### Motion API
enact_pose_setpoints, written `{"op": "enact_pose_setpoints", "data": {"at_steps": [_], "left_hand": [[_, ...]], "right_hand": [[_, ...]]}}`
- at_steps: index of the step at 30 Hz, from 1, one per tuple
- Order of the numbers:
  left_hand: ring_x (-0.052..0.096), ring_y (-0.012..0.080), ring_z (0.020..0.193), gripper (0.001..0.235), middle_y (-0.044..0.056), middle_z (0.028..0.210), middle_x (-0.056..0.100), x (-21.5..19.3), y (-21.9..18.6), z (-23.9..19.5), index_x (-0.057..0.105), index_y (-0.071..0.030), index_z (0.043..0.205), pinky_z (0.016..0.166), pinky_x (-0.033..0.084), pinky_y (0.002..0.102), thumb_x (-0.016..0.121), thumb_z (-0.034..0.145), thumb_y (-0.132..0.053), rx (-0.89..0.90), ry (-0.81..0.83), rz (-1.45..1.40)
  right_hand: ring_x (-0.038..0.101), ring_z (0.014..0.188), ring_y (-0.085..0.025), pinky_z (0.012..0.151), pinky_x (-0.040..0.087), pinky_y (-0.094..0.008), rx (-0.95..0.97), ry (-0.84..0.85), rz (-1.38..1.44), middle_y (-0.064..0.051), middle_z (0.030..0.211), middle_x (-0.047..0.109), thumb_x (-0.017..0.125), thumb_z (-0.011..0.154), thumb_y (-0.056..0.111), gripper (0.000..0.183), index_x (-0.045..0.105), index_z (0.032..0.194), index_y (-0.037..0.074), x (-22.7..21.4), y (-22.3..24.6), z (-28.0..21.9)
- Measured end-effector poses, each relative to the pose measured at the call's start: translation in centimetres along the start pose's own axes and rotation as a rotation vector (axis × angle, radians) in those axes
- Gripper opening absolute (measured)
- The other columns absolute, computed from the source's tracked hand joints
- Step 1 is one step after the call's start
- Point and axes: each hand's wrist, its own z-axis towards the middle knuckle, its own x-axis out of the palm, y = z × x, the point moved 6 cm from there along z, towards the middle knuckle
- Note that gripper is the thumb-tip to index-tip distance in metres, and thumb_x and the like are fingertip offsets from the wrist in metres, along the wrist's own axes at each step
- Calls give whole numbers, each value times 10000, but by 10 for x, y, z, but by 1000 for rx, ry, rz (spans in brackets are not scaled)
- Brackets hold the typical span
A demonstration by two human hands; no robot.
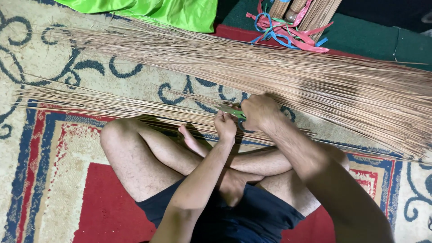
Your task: Sort and align thin wooden sticks by hand and trim them with scissors
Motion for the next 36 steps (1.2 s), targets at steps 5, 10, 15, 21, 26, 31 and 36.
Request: {"op": "enact_pose_setpoints", "data": {"at_steps": [5, 10, 15, 21, 26, 31, 36], "left_hand": [[521, 86, 591, 302, 33, 676, 593, 20, -54, -15, 654, -119, 875, 559, 474, 232, 421, 1057, -58, -55, -128, 26], [485, 85, 600, 363, 22, 647, 550, -2, 20, 18, 620, -79, 780, 594, 440, 198, 403, 1072, -80, -130, -171, -54], [709, 137, 812, 284, 88, 892, 737, -3, -2, 0, 606, -58, 1111, 839, 607, 363, 347, 1127, -173, -264, -89, -204], [734, 255, 1075, 298, 213, 1056, 758, -35, -93, -71, 604, 14, 1228, 1028, 569, 462, 351, 1132, -111, -94, 64, -266], [753, 278, 1027, 301, 220, 1024, 760, -67, -107, -95, 607, 30, 1213, 1004, 591, 465, 350, 1124, -99, 7, 94, -261], [758, 278, 1023, 299, 214, 1018, 760, -84, -107, -95, 613, 32, 1195, 994, 604, 454, 357, 1124, -105, 33, 94, -261], [761, 289, 1014, 300, 220, 1021, 761, -86, -101, -89, 616, 34, 1188, 995, 603, 472, 365, 1122, -116, -18, 104, -285]], "right_hand": [[761, 911, -408, 735, 634, -493, 11, 30, -61, -201, 890, 763, 794, 704, 234, 269, 815, 892, 43, 5, 11, 34], [764, 912, -388, 694, 631, -494, 37, 49, -71, -189, 905, 769, 780, 707, 198, 257, 810, 910, 43, 1, 10, 44], [732, 1019, -469, 841, 607, -569, -18, -8, 125, -277, 1016, 759, 805, 728, 239, 355, 803, 1004, 15, -13, -2, 20], [713, 979, -523, 876, 556, -641, -177, -175, 343, -338, 931, 732, 819, 757, 195, 419, 634, 1040, -51, 34, -51, -4], [715, 912, -432, 773, 564, -537, -384, -228, 397, -176, 818, 697, 854, 692, 243, 339, 584, 781, 58, 115, -25, 10], [695, 758, -436, 663, 524, -528, -435, -136, 471, -174, 655, 623, 886, 643, 297, 427, 527, 629, 67, 164, -11, 38], [722, 660, -320, 580, 526, -385, -232, 53, 594, -94, 569, 663, 896, 593, 343, 323, 663, 576, 121, 219, -19, 60]]}}
